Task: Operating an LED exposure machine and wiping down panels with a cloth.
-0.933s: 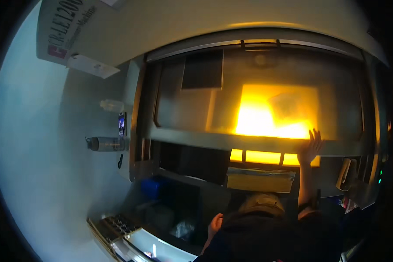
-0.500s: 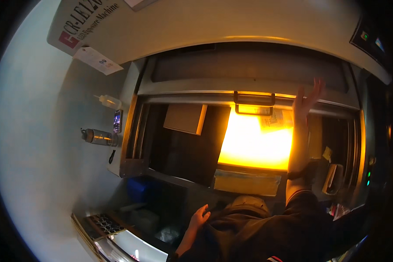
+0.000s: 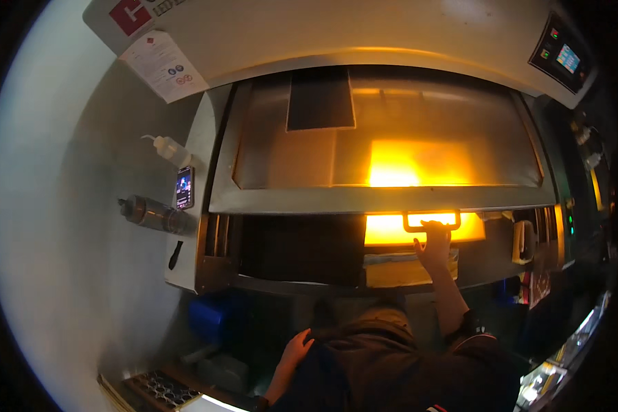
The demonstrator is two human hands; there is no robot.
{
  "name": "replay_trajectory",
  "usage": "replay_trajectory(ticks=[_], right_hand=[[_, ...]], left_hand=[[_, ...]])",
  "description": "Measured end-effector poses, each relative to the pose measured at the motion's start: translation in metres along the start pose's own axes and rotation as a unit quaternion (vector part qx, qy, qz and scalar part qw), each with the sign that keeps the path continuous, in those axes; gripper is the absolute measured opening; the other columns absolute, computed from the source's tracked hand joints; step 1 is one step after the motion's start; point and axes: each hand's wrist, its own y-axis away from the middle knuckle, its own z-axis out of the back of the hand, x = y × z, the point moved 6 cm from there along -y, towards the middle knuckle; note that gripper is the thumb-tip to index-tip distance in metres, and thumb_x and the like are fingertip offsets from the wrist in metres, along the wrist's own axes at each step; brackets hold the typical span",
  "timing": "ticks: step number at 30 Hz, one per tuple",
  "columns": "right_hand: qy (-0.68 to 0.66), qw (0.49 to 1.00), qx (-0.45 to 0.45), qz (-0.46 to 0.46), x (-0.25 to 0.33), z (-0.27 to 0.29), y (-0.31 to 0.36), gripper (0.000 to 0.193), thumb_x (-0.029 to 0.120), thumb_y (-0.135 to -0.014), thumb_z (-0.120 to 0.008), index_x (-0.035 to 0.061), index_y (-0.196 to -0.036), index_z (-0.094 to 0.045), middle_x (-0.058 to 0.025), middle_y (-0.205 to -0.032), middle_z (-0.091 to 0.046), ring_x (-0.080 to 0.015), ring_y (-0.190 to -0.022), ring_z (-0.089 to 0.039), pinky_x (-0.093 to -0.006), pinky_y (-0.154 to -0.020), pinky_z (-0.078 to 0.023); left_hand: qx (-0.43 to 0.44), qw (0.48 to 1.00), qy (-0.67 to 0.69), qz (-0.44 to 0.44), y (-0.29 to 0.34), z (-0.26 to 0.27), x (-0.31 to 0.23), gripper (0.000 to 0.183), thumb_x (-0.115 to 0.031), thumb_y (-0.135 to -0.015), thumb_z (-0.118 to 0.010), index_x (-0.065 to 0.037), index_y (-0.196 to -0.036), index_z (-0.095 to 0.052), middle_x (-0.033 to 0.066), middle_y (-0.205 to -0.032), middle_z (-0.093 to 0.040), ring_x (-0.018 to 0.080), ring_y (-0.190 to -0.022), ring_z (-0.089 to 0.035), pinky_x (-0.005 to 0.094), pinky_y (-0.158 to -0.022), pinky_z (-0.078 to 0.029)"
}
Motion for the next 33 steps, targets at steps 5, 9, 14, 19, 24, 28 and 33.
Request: replay_trajectory(ticks=[5,9,14,19,24,28,33], right_hand=[[0.032,0.971,0.205,-0.115,0.045,0.007,0.031,0.048,0.052,-0.074,-0.073,0.0049,-0.079,-0.072,-0.0134,-0.078,-0.067,-0.0330,-0.084,-0.066,-0.0467,-0.081,-0.049],[0.114,0.914,0.330,-0.207,0.045,-0.003,0.099,0.063,0.066,-0.076,-0.067,0.0033,-0.077,-0.071,-0.0137,-0.076,-0.069,-0.0297,-0.077,-0.068,-0.0421,-0.069,-0.052],[0.140,0.917,0.318,-0.196,0.074,0.063,0.162,0.063,0.063,-0.077,-0.068,0.0018,-0.090,-0.070,-0.0178,-0.087,-0.070,-0.0338,-0.084,-0.068,-0.0450,-0.075,-0.054],[0.157,0.937,0.242,-0.194,0.133,0.195,0.148,0.056,0.056,-0.076,-0.068,0.0028,-0.091,-0.069,-0.0185,-0.085,-0.068,-0.0372,-0.081,-0.066,-0.0474,-0.071,-0.053],[0.160,0.979,0.077,-0.100,0.156,0.291,0.106,0.052,0.056,-0.080,-0.063,0.0051,-0.071,-0.068,-0.0155,-0.066,-0.062,-0.0374,-0.063,-0.062,-0.0465,-0.060,-0.048],[0.079,0.984,-0.152,0.057,0.173,0.346,0.082,0.036,0.045,-0.079,-0.070,0.0112,-0.090,-0.070,-0.0070,-0.074,-0.065,-0.0293,-0.074,-0.064,-0.0389,-0.069,-0.050],[0.068,0.915,-0.358,0.174,0.161,0.363,0.056,0.027,0.036,-0.070,-0.071,0.0150,-0.062,-0.057,-0.0005,-0.061,-0.055,-0.0200,-0.058,-0.059,-0.0352,-0.060,-0.048]], left_hand=[[0.003,0.999,-0.036,-0.031,0.010,0.082,0.042,0.049,-0.031,-0.092,-0.059,-0.005,-0.134,-0.054,0.0168,-0.134,-0.056,0.0328,-0.124,-0.053,0.0407,-0.104,-0.042],[-0.033,0.994,-0.019,-0.106,-0.007,0.128,0.030,0.047,-0.031,-0.093,-0.057,-0.005,-0.133,-0.055,0.0167,-0.135,-0.055,0.0332,-0.124,-0.053,0.0408,-0.103,-0.043],[0.105,0.962,-0.013,-0.251,-0.033,0.124,-0.041,0.046,-0.034,-0.092,-0.059,-0.006,-0.130,-0.058,0.0157,-0.127,-0.061,0.0329,-0.117,-0.058,0.0417,-0.098,-0.046],[0.177,0.954,-0.145,-0.193,-0.094,0.117,-0.122,0.059,-0.036,-0.093,-0.059,-0.009,-0.143,-0.043,0.0160,-0.143,-0.047,0.0307,-0.125,-0.052,0.0425,-0.101,-0.044],[-0.100,0.943,-0.301,-0.103,-0.219,0.166,-0.180,0.074,-0.042,-0.089,-0.065,-0.005,-0.146,-0.036,0.0204,-0.148,-0.039,0.0351,-0.133,-0.041,0.0457,-0.107,-0.038],[-0.282,0.905,-0.316,0.030,-0.248,0.182,-0.217,0.081,-0.044,-0.086,-0.068,-0.002,-0.147,-0.033,0.0226,-0.149,-0.036,0.0369,-0.136,-0.037,0.0470,-0.108,-0.036],[-0.274,0.923,-0.270,-0.018,-0.274,0.216,-0.193,0.095,-0.047,-0.079,-0.075,0.002,-0.147,-0.030,0.0270,-0.150,-0.032,0.0392,-0.140,-0.030,0.0512,-0.110,-0.032]])
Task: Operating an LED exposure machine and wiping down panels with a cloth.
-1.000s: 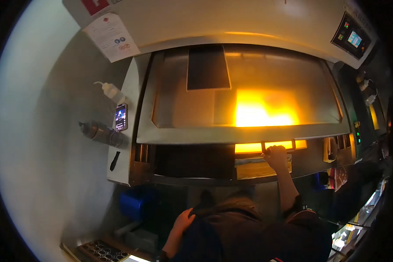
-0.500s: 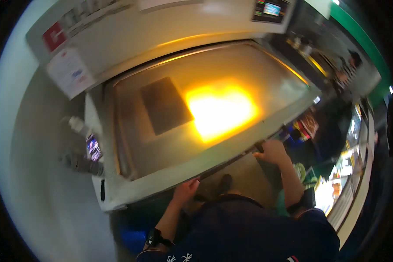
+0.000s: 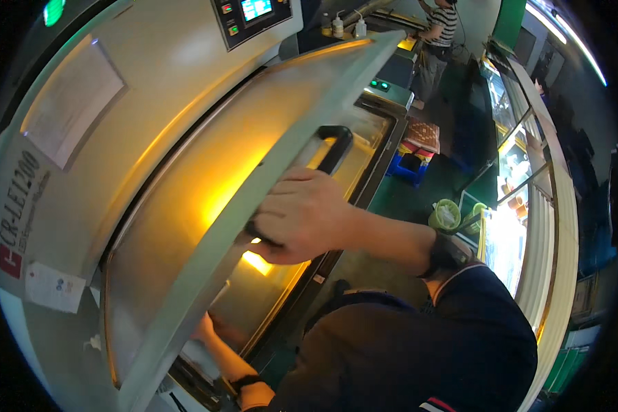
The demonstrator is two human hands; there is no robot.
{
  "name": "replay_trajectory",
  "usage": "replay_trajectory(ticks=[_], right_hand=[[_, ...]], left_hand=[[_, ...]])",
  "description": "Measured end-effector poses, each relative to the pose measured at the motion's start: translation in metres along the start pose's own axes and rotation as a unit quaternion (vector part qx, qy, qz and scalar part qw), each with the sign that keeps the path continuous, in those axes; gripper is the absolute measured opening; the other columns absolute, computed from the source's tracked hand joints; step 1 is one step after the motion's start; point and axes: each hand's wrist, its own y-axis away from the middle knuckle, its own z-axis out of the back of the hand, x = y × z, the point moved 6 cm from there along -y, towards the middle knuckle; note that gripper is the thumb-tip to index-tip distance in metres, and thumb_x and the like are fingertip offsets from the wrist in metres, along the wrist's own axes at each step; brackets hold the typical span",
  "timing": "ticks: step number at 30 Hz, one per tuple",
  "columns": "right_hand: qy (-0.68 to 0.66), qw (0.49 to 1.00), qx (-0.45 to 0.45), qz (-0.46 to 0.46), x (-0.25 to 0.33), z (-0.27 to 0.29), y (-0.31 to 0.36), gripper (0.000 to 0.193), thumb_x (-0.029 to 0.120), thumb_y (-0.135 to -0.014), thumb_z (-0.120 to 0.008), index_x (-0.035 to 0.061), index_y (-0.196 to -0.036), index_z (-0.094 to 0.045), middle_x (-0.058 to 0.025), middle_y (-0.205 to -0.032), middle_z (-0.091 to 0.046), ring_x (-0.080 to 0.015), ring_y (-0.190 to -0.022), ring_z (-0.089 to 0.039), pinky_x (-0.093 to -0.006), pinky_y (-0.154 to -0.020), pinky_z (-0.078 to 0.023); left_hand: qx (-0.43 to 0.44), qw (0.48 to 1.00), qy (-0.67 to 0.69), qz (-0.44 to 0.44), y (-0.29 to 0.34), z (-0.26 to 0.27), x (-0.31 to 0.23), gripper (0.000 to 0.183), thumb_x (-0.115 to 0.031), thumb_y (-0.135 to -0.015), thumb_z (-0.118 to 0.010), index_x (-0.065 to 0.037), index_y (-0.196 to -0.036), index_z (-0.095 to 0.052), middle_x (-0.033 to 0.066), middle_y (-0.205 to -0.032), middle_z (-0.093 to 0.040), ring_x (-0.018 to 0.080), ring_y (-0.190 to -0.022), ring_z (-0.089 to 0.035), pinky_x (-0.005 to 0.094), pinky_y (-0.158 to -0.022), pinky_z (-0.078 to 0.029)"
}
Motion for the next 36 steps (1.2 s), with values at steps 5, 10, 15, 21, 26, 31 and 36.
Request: replay_trajectory(ticks=[5,10,15,21,26,31,36], right_hand=[[0.001,0.992,-0.110,0.067,-0.009,0.004,-0.041,0.034,0.038,-0.071,-0.068,0.0147,-0.055,-0.049,0.0008,-0.057,-0.046,-0.0186,-0.053,-0.051,-0.0321,-0.056,-0.041],[0.006,0.960,-0.245,0.136,-0.026,0.013,-0.051,0.016,0.030,-0.076,-0.070,0.0179,-0.080,-0.060,0.0001,-0.086,-0.061,-0.0177,-0.077,-0.061,-0.0336,-0.076,-0.045],[-0.024,0.972,-0.015,-0.235,-0.033,-0.032,0.086,0.073,0.021,-0.074,-0.075,0.0145,-0.141,-0.046,-0.0168,-0.151,-0.032,-0.0397,-0.142,-0.025,-0.0504,-0.116,-0.021],[-0.404,0.508,-0.028,-0.760,0.104,-0.053,0.391,0.044,0.032,-0.092,-0.066,-0.0029,-0.118,-0.058,-0.0040,-0.099,-0.064,-0.0132,-0.094,-0.058,-0.0312,-0.082,-0.048],[-0.183,0.474,-0.377,-0.774,0.261,0.093,0.468,0.025,0.027,-0.095,-0.063,0.0023,-0.098,-0.063,0.0023,-0.079,-0.057,-0.0098,-0.073,-0.053,-0.0290,-0.067,-0.044],[0.066,0.290,-0.502,-0.812,0.470,0.154,0.560,0.027,0.030,-0.098,-0.059,0.0052,-0.089,-0.058,-0.0036,-0.078,-0.057,-0.0147,-0.055,-0.049,-0.0287,-0.051,-0.040],[-0.008,0.173,-0.749,-0.640,0.587,0.163,0.582,0.032,0.029,-0.096,-0.060,0.0005,-0.110,-0.060,-0.0088,-0.082,-0.063,-0.0218,-0.080,-0.063,-0.0381,-0.076,-0.052]], left_hand=[[0.028,0.993,0.116,0.025,-0.007,0.015,0.085,0.069,-0.024,-0.071,-0.084,0.001,-0.124,-0.048,0.0188,-0.111,-0.060,0.0367,-0.093,-0.062,0.0503,-0.081,-0.054],[0.345,0.810,0.467,0.083,0.034,-0.005,0.051,0.053,-0.012,-0.080,-0.077,-0.003,-0.121,-0.045,0.0110,-0.101,-0.058,0.0226,-0.073,-0.061,0.0337,-0.055,-0.056],[0.248,0.695,0.675,-0.012,0.122,-0.002,-0.036,0.046,-0.005,-0.084,-0.069,-0.004,-0.124,-0.047,0.0084,-0.102,-0.057,0.0181,-0.086,-0.059,0.0283,-0.058,-0.053],[0.499,0.649,0.521,-0.240,0.243,0.010,-0.117,0.050,0.000,-0.085,-0.062,-0.002,-0.132,-0.045,0.0131,-0.128,-0.053,0.0200,-0.105,-0.056,0.0325,-0.089,-0.048],[0.682,0.494,0.411,-0.348,0.343,-0.003,-0.106,0.066,-0.008,-0.093,-0.060,0.002,-0.148,-0.026,0.0173,-0.131,-0.053,0.0192,-0.111,-0.057,0.0323,-0.094,-0.046],[0.722,0.527,0.226,-0.388,0.435,-0.016,-0.089,0.065,-0.020,-0.097,-0.057,0.001,-0.149,-0.024,0.0145,-0.133,-0.054,0.0200,-0.103,-0.060,0.0304,-0.086,-0.047],[0.765,0.376,0.117,-0.510,0.597,0.008,-0.089,0.063,-0.026,-0.097,-0.057,0.000,-0.147,-0.030,0.0127,-0.135,-0.053,0.0228,-0.106,-0.060,0.0341,-0.090,-0.048]])
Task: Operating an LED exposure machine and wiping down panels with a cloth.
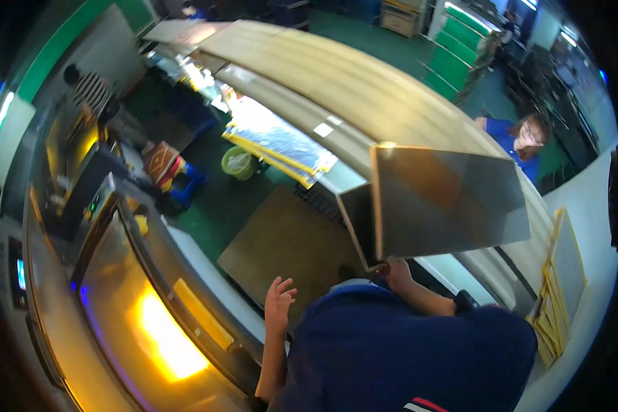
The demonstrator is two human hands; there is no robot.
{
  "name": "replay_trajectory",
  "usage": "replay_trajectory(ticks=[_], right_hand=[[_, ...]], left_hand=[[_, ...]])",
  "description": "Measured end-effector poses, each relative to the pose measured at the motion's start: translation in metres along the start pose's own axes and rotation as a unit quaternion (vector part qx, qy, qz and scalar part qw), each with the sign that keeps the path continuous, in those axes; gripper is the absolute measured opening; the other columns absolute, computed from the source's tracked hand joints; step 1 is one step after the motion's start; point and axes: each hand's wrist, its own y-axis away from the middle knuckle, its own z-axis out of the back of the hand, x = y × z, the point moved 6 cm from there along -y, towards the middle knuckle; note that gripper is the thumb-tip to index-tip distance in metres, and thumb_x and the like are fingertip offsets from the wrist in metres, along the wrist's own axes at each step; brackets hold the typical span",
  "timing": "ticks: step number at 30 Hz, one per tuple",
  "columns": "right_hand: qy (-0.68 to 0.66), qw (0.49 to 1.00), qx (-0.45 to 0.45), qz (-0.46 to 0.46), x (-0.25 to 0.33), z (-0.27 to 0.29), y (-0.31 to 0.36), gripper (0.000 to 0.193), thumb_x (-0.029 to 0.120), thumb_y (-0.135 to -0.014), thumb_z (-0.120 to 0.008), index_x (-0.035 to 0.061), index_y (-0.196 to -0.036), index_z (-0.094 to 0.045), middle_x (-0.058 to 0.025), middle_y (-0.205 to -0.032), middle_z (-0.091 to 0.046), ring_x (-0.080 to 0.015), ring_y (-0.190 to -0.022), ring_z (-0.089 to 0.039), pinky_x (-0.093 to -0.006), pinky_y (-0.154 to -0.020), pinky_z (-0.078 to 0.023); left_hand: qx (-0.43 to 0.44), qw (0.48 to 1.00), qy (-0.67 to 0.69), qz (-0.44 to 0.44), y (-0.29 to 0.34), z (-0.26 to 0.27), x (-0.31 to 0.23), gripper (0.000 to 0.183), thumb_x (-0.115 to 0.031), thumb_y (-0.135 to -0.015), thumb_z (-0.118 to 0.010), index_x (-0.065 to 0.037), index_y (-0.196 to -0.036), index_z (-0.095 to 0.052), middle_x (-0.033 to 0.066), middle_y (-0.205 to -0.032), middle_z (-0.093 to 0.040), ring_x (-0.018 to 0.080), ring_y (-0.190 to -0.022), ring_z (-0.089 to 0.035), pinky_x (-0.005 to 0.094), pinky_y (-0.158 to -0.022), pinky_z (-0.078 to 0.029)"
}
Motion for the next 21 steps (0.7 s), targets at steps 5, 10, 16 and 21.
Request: replay_trajectory(ticks=[5,10,16,21], right_hand=[[0.169,0.950,-0.029,0.261,0.085,0.064,-0.040,0.037,0.032,-0.097,-0.057,0.0015,-0.116,-0.061,-0.0083,-0.094,-0.068,-0.0204,-0.089,-0.065,-0.0361,-0.084,-0.052],[0.098,0.987,0.015,0.129,0.077,0.070,-0.039,0.038,0.035,-0.097,-0.057,0.0024,-0.115,-0.063,-0.0075,-0.096,-0.068,-0.0199,-0.087,-0.065,-0.0357,-0.082,-0.052],[0.243,0.948,0.192,0.067,0.037,0.024,-0.030,0.040,0.039,-0.097,-0.056,0.0036,-0.114,-0.065,-0.0065,-0.097,-0.069,-0.0192,-0.084,-0.065,-0.0352,-0.081,-0.053],[0.349,0.882,0.316,0.007,0.010,-0.045,-0.048,0.043,0.041,-0.095,-0.059,0.0030,-0.113,-0.068,-0.0063,-0.102,-0.071,-0.0166,-0.085,-0.066,-0.0310,-0.082,-0.052]], left_hand=[[0.255,0.921,0.256,0.148,-0.074,-0.182,-0.071,0.061,-0.038,-0.095,-0.057,-0.003,-0.143,-0.039,0.0156,-0.132,-0.056,0.0255,-0.112,-0.059,0.0394,-0.092,-0.050],[0.272,0.914,0.157,0.257,-0.111,-0.271,-0.078,0.034,-0.022,-0.094,-0.060,-0.001,-0.120,-0.058,0.0095,-0.107,-0.067,0.0244,-0.100,-0.064,0.0366,-0.088,-0.052],[0.069,0.991,0.071,0.089,-0.134,-0.160,-0.107,0.028,-0.013,-0.080,-0.068,0.002,-0.104,-0.064,0.0062,-0.095,-0.065,0.0186,-0.086,-0.061,0.0340,-0.080,-0.049],[-0.151,0.966,0.210,-0.008,-0.069,0.074,-0.069,0.048,-0.035,-0.088,-0.061,-0.001,-0.121,-0.057,0.0134,-0.119,-0.060,0.0314,-0.108,-0.056,0.0441,-0.091,-0.047]])
